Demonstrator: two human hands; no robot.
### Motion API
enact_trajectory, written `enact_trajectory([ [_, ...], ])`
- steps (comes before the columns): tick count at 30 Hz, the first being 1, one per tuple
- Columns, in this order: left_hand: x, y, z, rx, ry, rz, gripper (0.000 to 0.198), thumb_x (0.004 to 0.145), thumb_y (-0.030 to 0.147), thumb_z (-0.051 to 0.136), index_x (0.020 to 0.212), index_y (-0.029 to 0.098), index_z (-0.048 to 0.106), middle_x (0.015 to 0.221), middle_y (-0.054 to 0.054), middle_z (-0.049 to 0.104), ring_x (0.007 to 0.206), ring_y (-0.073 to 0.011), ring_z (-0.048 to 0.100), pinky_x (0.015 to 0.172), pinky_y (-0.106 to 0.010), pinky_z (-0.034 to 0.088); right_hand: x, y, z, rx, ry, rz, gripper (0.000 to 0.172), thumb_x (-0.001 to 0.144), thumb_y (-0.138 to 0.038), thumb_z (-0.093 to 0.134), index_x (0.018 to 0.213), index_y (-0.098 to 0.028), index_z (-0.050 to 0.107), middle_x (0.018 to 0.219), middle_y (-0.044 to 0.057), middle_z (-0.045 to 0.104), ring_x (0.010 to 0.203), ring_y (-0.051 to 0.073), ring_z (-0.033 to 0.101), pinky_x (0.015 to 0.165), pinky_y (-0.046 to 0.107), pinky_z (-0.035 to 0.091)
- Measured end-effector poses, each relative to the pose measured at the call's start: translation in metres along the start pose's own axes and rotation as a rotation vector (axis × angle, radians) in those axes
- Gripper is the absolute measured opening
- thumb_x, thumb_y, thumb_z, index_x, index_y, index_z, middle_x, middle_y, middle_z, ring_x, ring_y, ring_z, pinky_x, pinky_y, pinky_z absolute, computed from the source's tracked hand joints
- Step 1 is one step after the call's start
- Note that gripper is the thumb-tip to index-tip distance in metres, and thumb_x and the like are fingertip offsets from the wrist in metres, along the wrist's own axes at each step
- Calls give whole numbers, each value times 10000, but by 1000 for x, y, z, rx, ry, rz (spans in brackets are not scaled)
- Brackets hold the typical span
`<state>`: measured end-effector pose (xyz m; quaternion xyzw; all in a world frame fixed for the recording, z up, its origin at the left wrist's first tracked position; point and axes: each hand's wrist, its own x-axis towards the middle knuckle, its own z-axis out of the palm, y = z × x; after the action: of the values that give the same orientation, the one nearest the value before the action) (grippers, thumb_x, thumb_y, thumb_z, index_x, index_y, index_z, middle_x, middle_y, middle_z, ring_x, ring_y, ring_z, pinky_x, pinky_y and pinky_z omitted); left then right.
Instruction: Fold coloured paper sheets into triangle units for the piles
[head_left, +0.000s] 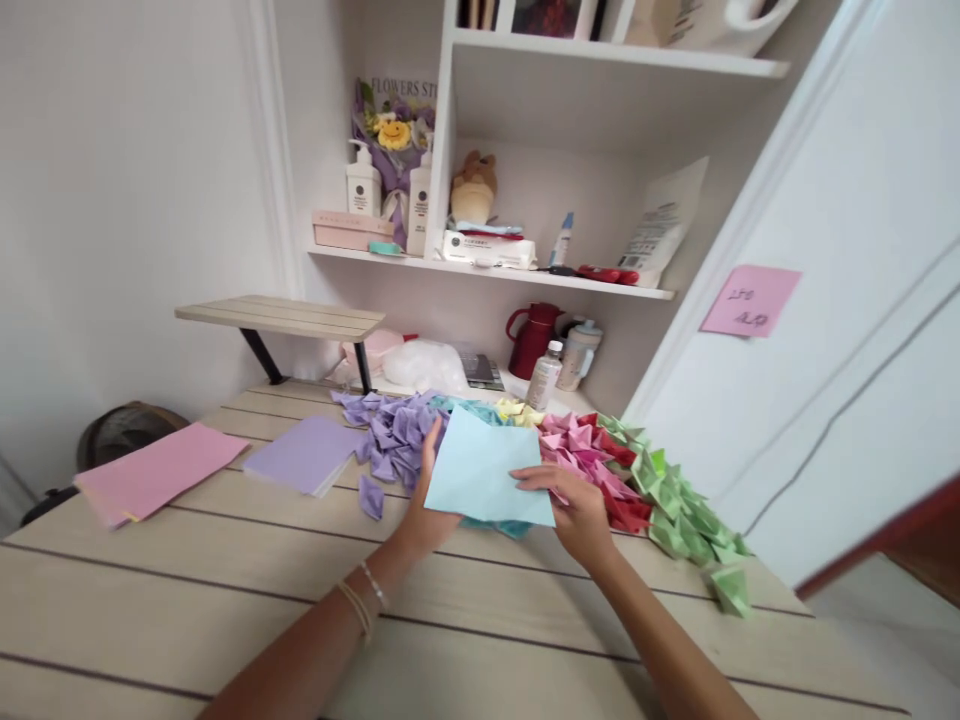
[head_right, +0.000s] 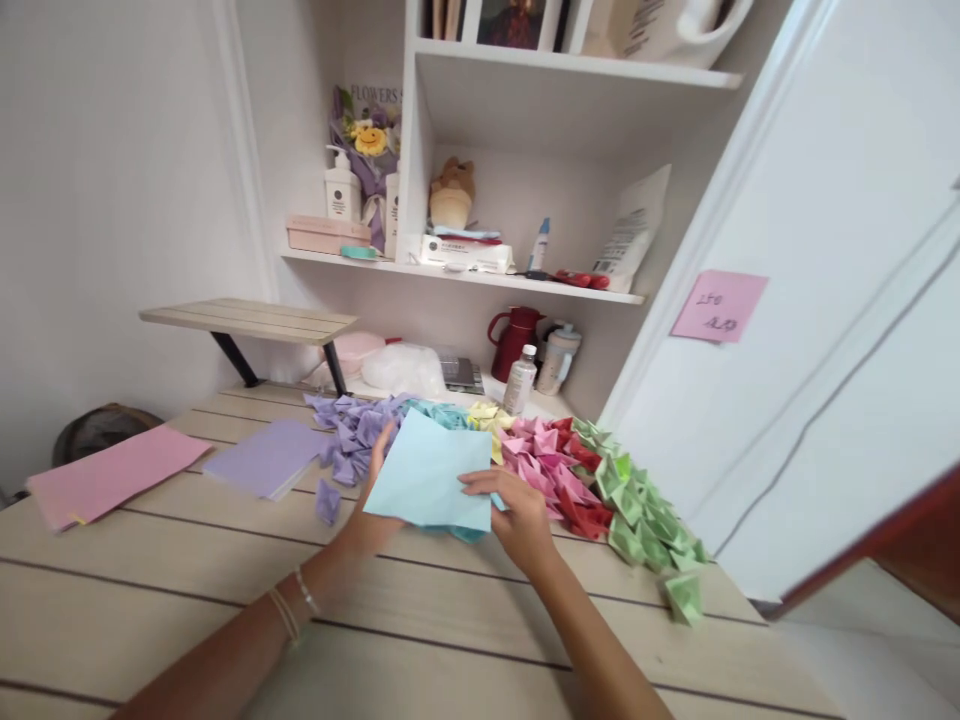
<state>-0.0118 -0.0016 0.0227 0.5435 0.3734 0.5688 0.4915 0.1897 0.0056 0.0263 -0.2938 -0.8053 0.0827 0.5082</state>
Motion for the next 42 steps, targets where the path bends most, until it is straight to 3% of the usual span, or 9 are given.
enact_trajectory([
  [3,5,4,-5,-28,-56,68,868,525,209,795,1267,247,347,1047,-81,633,879,-223,622,799,-348,489,-5,7,-9,50,57,62,108,782,-194,544,763,-226,645,836,66,698,801,216,644,751,401,503],
  [7,13,-3,-9,37,-45,21,343,509,258,783,797,143,636,880,-70,682,830,-231,633,748,-320,507,-12,11,-7,145,147,243,76,745,-275,615,781,-211,635,747,49,680,716,203,635,657,345,522],
  [12,16,-15,-6,-57,104,-17,335,594,339,730,798,182,514,671,10,667,572,-165,641,594,-320,542,-18,6,12,253,279,367,375,804,-299,543,1165,-223,471,1073,107,597,622,137,600,555,270,521],
  [16,16,-13,-5,-107,227,40,388,603,329,727,815,219,421,648,58,623,529,-132,625,556,-289,545,-19,-3,17,180,155,296,336,745,-281,621,1078,-250,588,1351,123,374,811,186,620,632,290,536],
  [20,11,-9,-1,-138,162,-21,320,648,327,694,880,164,546,775,-4,642,693,-147,633,668,-291,552,-20,-5,17,145,12,255,364,706,-257,659,1069,-257,623,1397,91,325,1142,280,484,728,316,543],
  [26,0,-9,12,-161,36,-115,405,644,258,707,1018,153,590,813,-22,666,743,-154,641,744,-297,532,-25,-4,20,-15,-60,74,304,825,-172,509,1097,-256,615,1330,86,437,1157,228,483,968,389,406],
  [31,2,-14,9,-60,77,-130,315,640,259,700,926,141,642,656,1,651,597,-128,618,629,-242,513,-23,-6,15,-46,-122,15,332,816,-142,507,1110,-264,603,1373,75,374,1170,220,465,919,355,443],
  [38,4,-12,0,223,-23,49,291,594,277,729,846,145,669,776,-43,655,686,-161,613,627,-245,498,-19,-9,23,197,174,388,130,743,-288,634,667,-189,671,971,95,635,945,225,588,751,321,495],
  [42,7,-15,-1,257,-19,59,231,562,264,751,720,145,633,713,-27,638,620,-145,609,574,-229,493,-23,-13,38,388,352,576,144,705,-312,665,758,-180,643,873,70,627,815,189,595,696,305,498],
])
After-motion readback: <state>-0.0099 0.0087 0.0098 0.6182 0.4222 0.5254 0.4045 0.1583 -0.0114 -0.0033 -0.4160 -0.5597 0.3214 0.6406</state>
